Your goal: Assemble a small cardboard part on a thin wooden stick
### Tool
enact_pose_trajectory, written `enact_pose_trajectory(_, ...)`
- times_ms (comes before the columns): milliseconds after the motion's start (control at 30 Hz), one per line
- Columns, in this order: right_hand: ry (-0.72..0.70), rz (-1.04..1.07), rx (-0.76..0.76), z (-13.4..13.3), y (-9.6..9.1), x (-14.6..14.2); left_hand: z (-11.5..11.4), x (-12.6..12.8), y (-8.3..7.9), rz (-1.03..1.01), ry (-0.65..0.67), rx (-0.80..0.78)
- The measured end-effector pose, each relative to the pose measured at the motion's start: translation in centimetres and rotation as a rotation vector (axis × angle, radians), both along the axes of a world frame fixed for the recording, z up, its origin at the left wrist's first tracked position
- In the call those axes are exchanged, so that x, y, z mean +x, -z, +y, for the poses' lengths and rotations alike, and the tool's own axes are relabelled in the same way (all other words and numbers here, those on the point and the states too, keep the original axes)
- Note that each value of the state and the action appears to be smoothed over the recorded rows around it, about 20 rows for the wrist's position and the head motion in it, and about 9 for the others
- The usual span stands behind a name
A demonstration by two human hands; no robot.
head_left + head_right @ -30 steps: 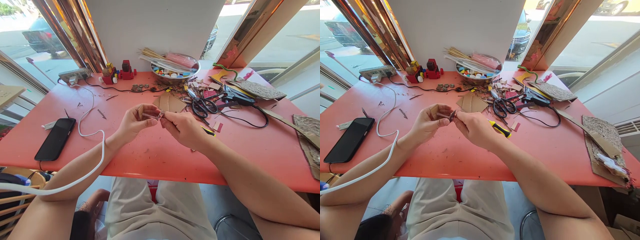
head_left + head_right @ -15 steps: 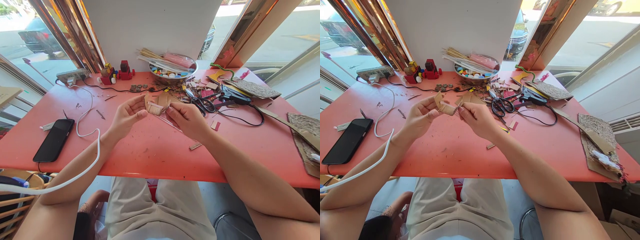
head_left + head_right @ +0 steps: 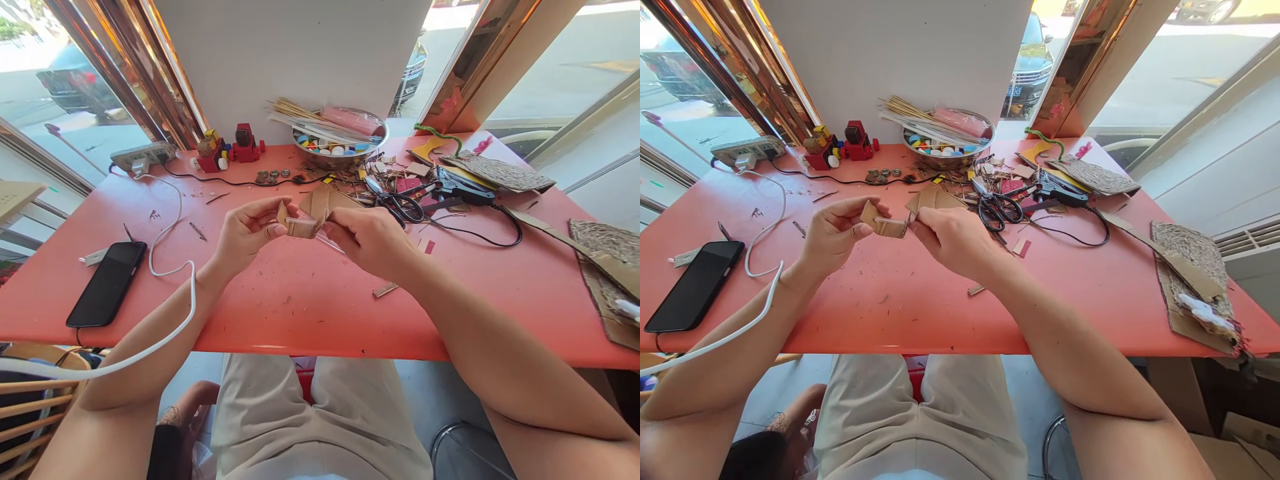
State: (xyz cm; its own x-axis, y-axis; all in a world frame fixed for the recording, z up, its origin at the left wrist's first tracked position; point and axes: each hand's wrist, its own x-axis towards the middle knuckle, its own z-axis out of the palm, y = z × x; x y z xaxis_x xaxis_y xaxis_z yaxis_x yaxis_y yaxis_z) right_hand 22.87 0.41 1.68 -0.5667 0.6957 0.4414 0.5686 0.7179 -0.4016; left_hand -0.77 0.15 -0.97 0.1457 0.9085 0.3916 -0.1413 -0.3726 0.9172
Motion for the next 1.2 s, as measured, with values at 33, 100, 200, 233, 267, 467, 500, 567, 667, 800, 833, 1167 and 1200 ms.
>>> enact_pose_trajectory(33, 0.025, 0.034, 0.054, -0.1, 0.1, 0.0, 0.0, 0.0, 0.0, -0.001, -0.015, 0.003)
enact_pose_trajectory(100, 0.066, 0.118, 0.188, -0.3, 0.4, -0.3, -0.1, 0.2, 0.1, -0.005, -0.052, 0.012)
enact_pose_trajectory(200, 0.062, 0.154, 0.381, -0.8, 1.0, -0.9, -0.4, 0.6, 0.0, 0.002, -0.082, 0.013)
enact_pose_trajectory(233, 0.056, 0.139, 0.424, -1.0, 1.3, -1.1, -0.6, 0.8, 0.0, 0.006, -0.077, 0.006)
enact_pose_trajectory(267, 0.052, 0.118, 0.456, -1.1, 1.5, -1.3, -0.8, 1.0, 0.0, 0.010, -0.068, -0.004)
enact_pose_trajectory(467, 0.046, 0.033, 0.505, -1.7, 2.1, -1.7, -2.2, 2.1, 0.0, 0.036, -0.025, -0.079)
enact_pose_trajectory(500, 0.044, 0.030, 0.503, -1.7, 2.1, -1.7, -2.3, 2.2, 0.0, 0.039, -0.023, -0.082)
enact_pose_trajectory(567, 0.040, 0.026, 0.500, -1.8, 2.1, -1.7, -2.4, 2.2, -0.1, 0.041, -0.027, -0.079)
enact_pose_trajectory(667, 0.029, 0.011, 0.512, -1.7, 2.2, -1.8, -2.4, 2.2, -0.1, 0.054, -0.040, -0.077)
enact_pose_trajectory(800, 0.006, 0.002, 0.532, -1.5, 2.4, -1.8, -2.5, 2.1, -0.1, 0.074, -0.049, -0.069)
enact_pose_trajectory(833, -0.002, 0.009, 0.537, -1.4, 2.4, -1.8, -2.5, 2.1, -0.1, 0.076, -0.052, -0.064)
enact_pose_trajectory(1167, -0.038, 0.030, 0.517, -1.0, 2.5, -1.5, -2.7, 2.4, 0.0, 0.052, -0.058, -0.059)
enact_pose_trajectory(1200, -0.045, 0.033, 0.522, -1.0, 2.5, -1.5, -2.7, 2.5, 0.0, 0.045, -0.049, -0.062)
